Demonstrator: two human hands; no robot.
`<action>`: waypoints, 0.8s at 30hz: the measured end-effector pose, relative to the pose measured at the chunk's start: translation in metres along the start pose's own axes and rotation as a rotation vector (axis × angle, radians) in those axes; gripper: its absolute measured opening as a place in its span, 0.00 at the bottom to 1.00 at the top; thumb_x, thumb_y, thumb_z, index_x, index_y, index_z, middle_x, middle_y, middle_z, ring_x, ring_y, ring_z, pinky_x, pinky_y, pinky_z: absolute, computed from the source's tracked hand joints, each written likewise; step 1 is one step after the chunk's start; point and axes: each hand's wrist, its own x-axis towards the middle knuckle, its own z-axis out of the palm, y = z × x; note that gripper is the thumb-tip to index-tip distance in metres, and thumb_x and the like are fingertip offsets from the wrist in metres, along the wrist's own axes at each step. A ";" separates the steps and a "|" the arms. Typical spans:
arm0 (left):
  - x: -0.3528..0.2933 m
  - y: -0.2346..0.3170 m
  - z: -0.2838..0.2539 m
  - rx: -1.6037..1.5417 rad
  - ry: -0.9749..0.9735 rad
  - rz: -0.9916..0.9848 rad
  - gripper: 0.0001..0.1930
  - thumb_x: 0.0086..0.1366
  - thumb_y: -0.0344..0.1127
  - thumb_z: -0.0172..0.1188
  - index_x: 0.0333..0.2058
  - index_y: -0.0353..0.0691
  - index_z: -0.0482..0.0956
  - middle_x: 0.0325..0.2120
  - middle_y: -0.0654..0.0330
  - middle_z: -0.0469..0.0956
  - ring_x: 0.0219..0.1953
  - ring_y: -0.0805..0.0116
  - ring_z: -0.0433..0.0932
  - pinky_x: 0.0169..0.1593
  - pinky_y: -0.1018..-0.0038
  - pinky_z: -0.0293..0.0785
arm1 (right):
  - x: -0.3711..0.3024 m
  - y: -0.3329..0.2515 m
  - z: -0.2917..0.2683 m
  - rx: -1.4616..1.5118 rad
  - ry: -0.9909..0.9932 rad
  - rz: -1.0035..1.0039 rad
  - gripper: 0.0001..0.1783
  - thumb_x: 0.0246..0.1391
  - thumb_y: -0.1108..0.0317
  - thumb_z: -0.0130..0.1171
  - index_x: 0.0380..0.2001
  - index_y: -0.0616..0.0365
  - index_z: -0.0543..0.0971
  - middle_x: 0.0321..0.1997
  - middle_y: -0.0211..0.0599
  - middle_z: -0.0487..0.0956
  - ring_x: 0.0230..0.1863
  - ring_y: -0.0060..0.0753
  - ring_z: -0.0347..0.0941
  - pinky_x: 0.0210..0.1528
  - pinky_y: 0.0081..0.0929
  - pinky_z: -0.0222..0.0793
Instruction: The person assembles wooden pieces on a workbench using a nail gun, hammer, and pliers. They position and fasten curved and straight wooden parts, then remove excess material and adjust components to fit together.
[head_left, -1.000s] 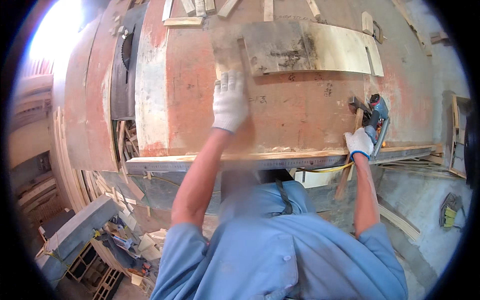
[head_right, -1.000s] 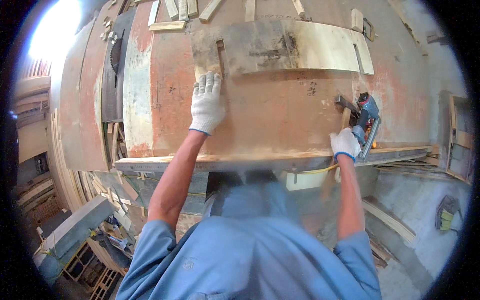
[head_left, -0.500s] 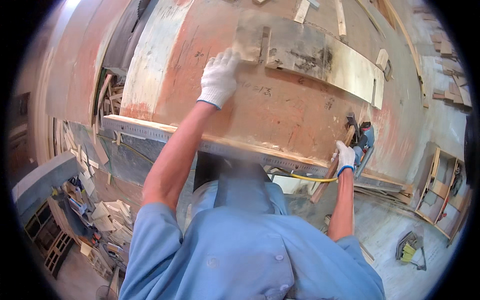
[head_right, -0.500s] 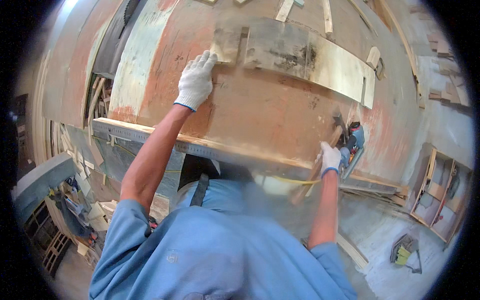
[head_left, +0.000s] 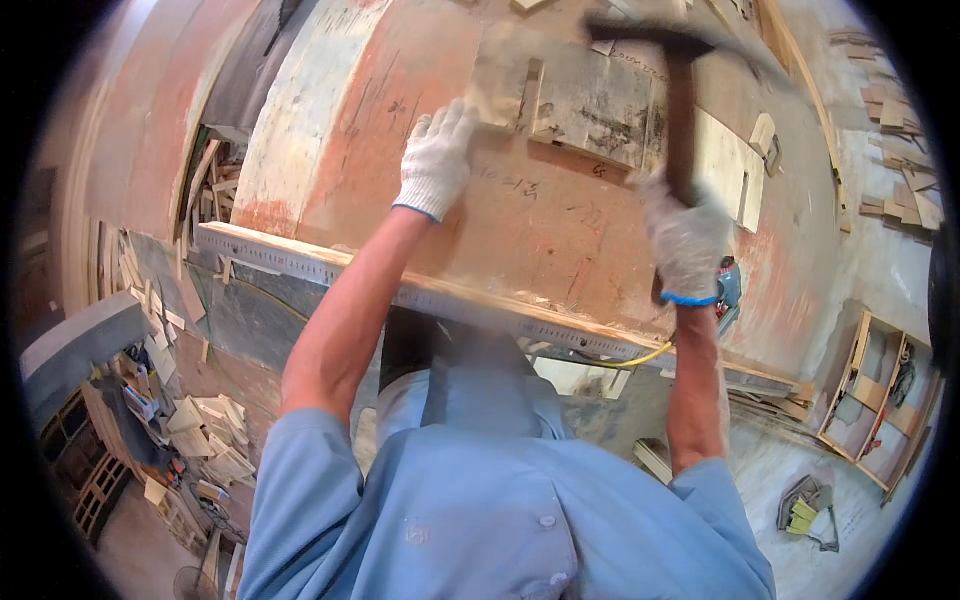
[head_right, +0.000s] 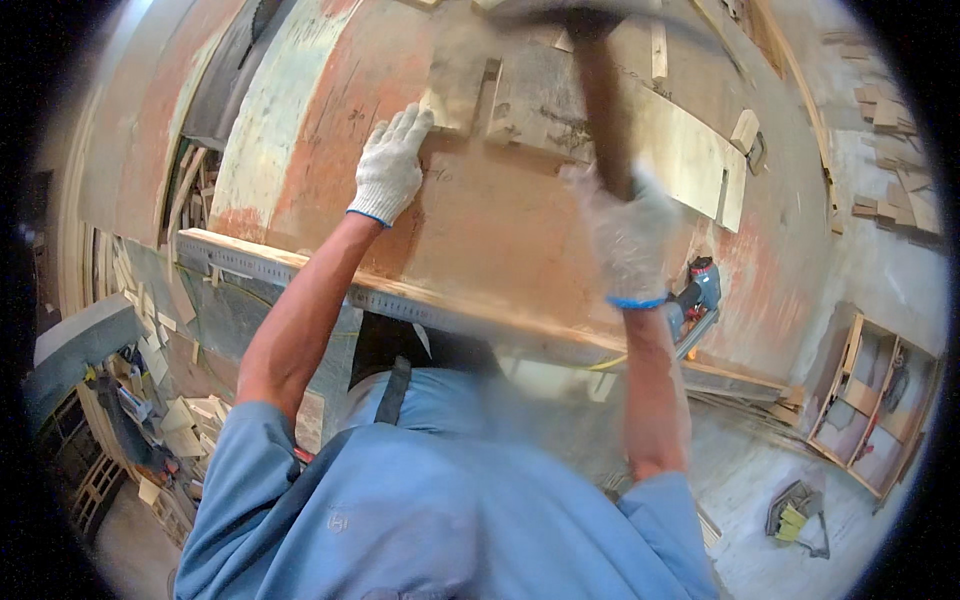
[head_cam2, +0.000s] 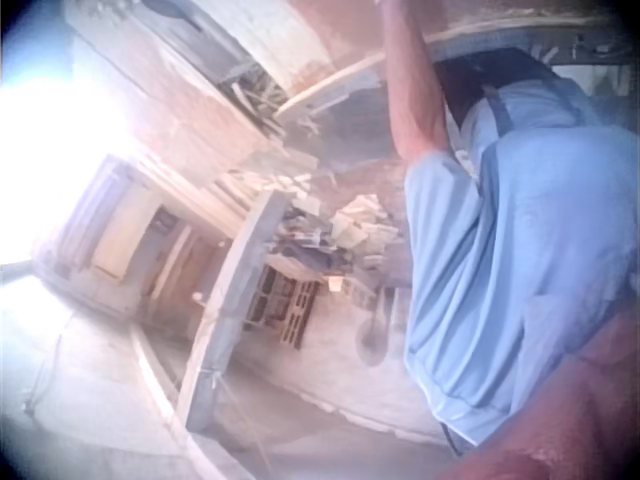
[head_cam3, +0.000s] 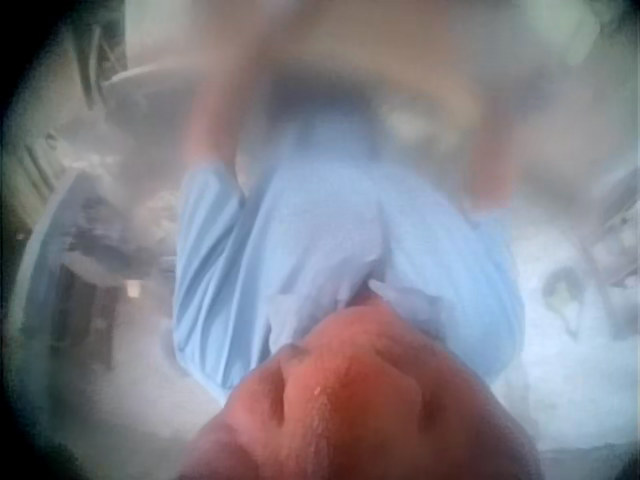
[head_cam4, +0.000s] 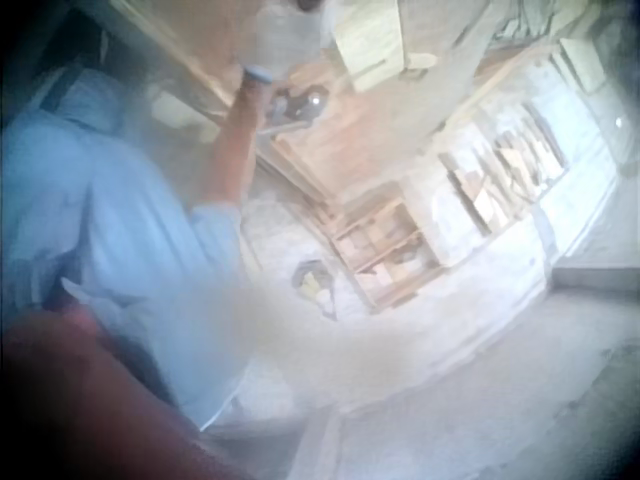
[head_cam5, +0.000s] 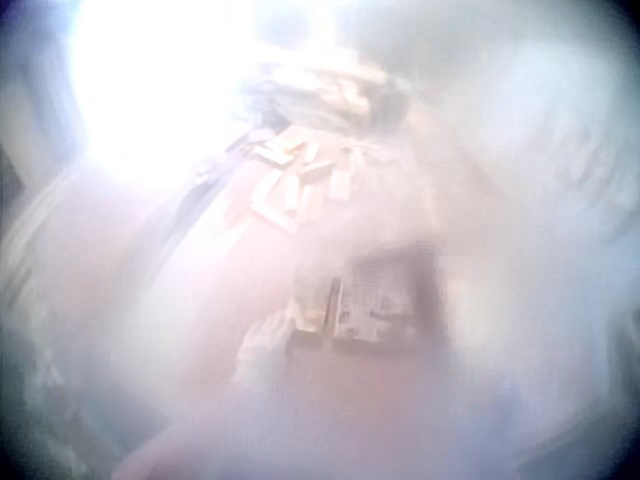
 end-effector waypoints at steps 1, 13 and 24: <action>-0.010 -0.003 0.001 0.015 -0.005 -0.022 0.35 0.61 0.25 0.57 0.69 0.44 0.70 0.70 0.49 0.69 0.71 0.52 0.70 0.74 0.55 0.62 | 0.007 -0.033 -0.002 0.074 0.075 0.018 0.15 0.56 0.59 0.77 0.32 0.59 0.84 0.25 0.25 0.80 0.28 0.16 0.70 0.31 0.28 0.71; 0.008 -0.004 -0.010 -0.043 0.070 0.011 0.29 0.64 0.27 0.57 0.66 0.42 0.74 0.65 0.49 0.75 0.68 0.51 0.73 0.73 0.54 0.64 | 0.037 0.019 0.051 -0.497 0.030 -0.381 0.15 0.60 0.51 0.65 0.40 0.49 0.82 0.34 0.49 0.86 0.36 0.58 0.84 0.38 0.50 0.80; 0.004 0.003 -0.020 -0.116 0.024 0.018 0.30 0.60 0.25 0.59 0.64 0.42 0.75 0.63 0.50 0.77 0.68 0.51 0.72 0.72 0.54 0.64 | -0.026 0.115 0.068 -0.699 -0.393 -0.103 0.14 0.57 0.54 0.63 0.39 0.51 0.81 0.36 0.53 0.85 0.39 0.63 0.82 0.44 0.56 0.77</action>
